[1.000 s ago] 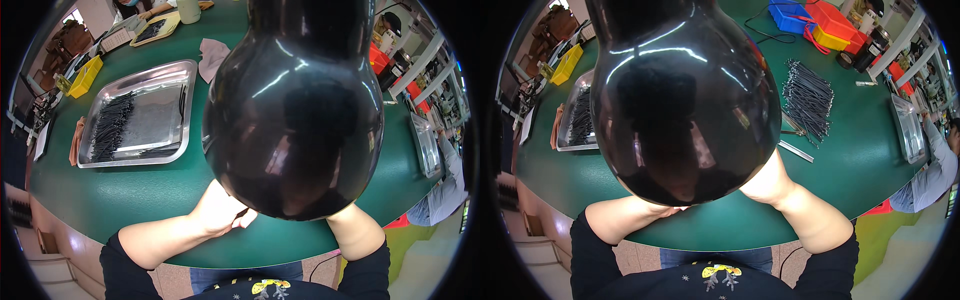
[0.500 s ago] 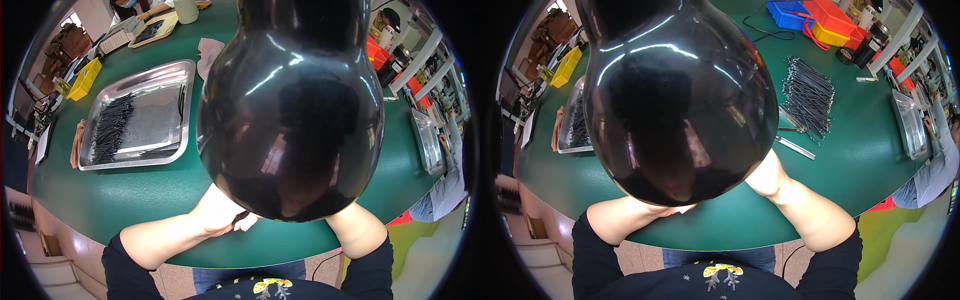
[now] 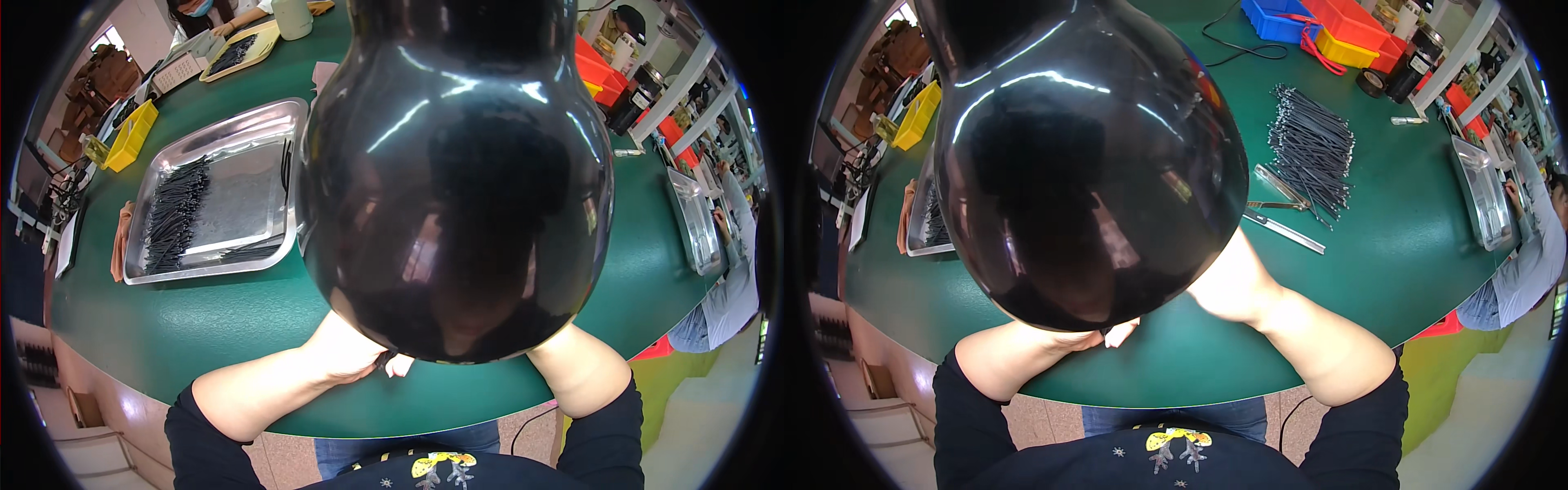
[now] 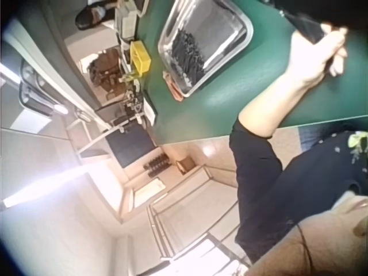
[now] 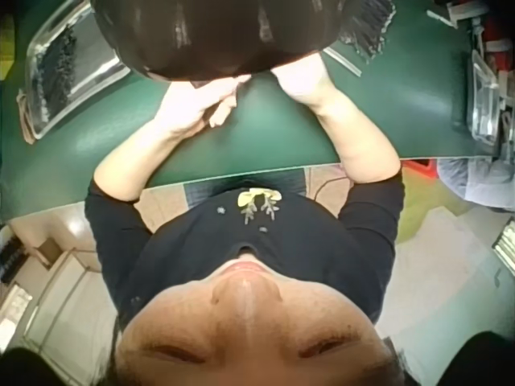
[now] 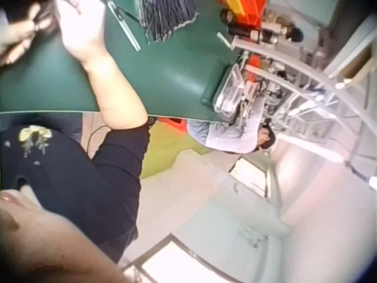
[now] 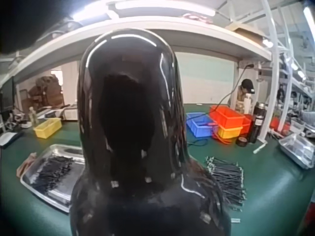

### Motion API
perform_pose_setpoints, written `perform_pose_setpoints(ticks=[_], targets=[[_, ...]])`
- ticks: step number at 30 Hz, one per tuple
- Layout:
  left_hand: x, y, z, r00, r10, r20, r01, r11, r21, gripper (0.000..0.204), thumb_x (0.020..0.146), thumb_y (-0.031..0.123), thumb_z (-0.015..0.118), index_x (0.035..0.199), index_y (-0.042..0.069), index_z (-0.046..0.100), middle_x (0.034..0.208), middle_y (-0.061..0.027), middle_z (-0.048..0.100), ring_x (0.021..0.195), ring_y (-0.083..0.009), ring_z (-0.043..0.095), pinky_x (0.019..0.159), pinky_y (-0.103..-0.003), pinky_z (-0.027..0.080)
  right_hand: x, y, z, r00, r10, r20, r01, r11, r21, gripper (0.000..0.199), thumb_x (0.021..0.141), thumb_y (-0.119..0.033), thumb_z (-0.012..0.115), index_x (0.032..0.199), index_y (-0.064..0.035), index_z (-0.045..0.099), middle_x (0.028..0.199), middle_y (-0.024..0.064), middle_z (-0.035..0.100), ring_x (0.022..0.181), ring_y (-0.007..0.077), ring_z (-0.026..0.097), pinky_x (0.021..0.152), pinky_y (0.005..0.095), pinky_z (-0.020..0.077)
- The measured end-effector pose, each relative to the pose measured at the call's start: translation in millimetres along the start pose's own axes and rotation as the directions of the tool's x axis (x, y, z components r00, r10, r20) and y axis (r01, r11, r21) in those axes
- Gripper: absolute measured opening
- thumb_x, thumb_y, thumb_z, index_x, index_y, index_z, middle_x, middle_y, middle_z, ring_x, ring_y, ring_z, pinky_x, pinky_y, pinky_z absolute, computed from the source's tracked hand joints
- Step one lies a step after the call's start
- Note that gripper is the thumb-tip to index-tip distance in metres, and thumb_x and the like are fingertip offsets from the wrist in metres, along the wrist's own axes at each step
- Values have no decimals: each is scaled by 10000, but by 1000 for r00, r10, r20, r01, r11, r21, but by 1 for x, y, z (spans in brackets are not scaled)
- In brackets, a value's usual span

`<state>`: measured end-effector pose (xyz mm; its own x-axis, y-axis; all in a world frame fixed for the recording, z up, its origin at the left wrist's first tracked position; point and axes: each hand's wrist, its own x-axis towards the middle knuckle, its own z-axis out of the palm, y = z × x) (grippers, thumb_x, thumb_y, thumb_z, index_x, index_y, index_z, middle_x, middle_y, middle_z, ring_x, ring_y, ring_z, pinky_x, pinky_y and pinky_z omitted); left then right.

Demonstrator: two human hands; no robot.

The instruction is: Assembling small electronic components and cable ties at a factory workstation.

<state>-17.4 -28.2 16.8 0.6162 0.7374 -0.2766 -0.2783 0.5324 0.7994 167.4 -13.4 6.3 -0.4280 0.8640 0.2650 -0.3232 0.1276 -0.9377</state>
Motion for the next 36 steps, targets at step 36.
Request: perform_pose_setpoints(ticks=[36], targets=[[-1,0,0,925,372,75,-370,843,390,311,599,-107,640,902,-75,573,726,-129,612,583,-126,598,472,-214,485,7,18,-3,994,-109,4,106,975,194,801,635,-26,723,1277,31,248,1252,136,380,1118,201,414,915,342,374]])
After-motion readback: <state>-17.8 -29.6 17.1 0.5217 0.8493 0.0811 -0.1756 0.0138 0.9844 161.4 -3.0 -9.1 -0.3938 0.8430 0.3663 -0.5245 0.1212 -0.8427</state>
